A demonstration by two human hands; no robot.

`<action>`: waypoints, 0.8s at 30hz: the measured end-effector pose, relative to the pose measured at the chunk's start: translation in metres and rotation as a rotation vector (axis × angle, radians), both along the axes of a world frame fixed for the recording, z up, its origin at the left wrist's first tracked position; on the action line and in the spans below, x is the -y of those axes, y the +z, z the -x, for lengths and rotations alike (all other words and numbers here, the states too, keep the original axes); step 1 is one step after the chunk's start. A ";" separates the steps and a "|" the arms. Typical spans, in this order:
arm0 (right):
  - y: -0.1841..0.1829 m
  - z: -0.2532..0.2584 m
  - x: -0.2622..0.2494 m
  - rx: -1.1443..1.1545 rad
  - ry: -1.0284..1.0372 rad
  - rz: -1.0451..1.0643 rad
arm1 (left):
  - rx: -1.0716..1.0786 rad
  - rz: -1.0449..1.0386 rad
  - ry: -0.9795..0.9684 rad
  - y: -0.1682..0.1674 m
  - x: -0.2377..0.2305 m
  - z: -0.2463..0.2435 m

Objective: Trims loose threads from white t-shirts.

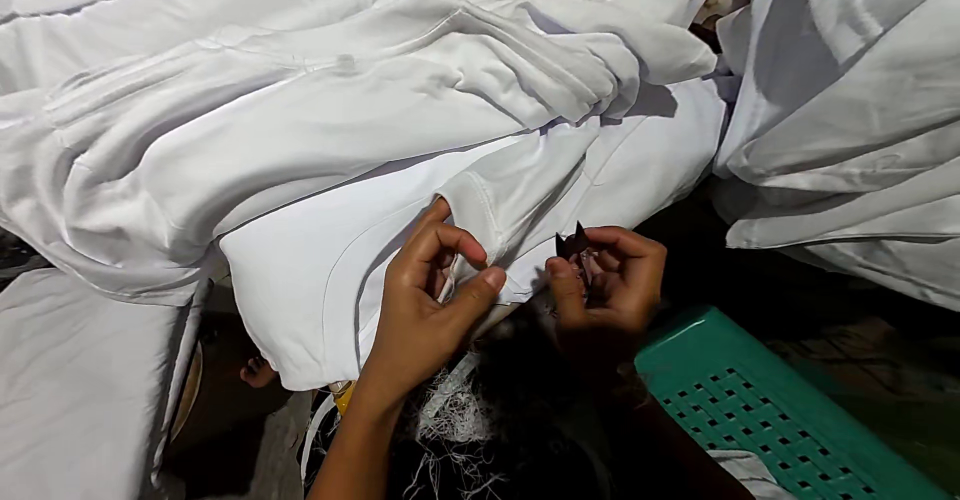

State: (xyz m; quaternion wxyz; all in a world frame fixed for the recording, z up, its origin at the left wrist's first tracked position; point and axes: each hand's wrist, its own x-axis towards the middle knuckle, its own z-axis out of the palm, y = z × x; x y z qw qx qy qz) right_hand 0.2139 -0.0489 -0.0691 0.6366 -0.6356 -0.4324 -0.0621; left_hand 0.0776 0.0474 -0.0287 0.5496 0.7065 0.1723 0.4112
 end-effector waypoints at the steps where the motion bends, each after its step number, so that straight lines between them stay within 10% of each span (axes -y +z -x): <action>1: 0.004 -0.003 -0.001 -0.015 0.031 0.006 | -0.053 -0.111 0.035 -0.002 0.004 -0.001; 7: 0.047 -0.029 -0.021 0.278 0.273 0.963 | -0.394 -1.170 0.436 -0.041 0.039 -0.024; 9: 0.054 -0.028 -0.027 0.364 0.326 1.082 | -0.436 -1.108 0.486 -0.048 0.038 -0.021; 11: 0.038 -0.029 -0.017 0.350 0.326 0.730 | -0.420 -0.866 0.518 -0.050 0.039 -0.015; 17: 0.003 -0.011 -0.012 -0.609 0.496 0.201 | 0.023 0.014 0.058 -0.040 0.034 0.009; 24: -0.003 -0.006 0.017 0.520 0.078 0.350 | 0.123 0.063 0.057 -0.043 0.043 0.012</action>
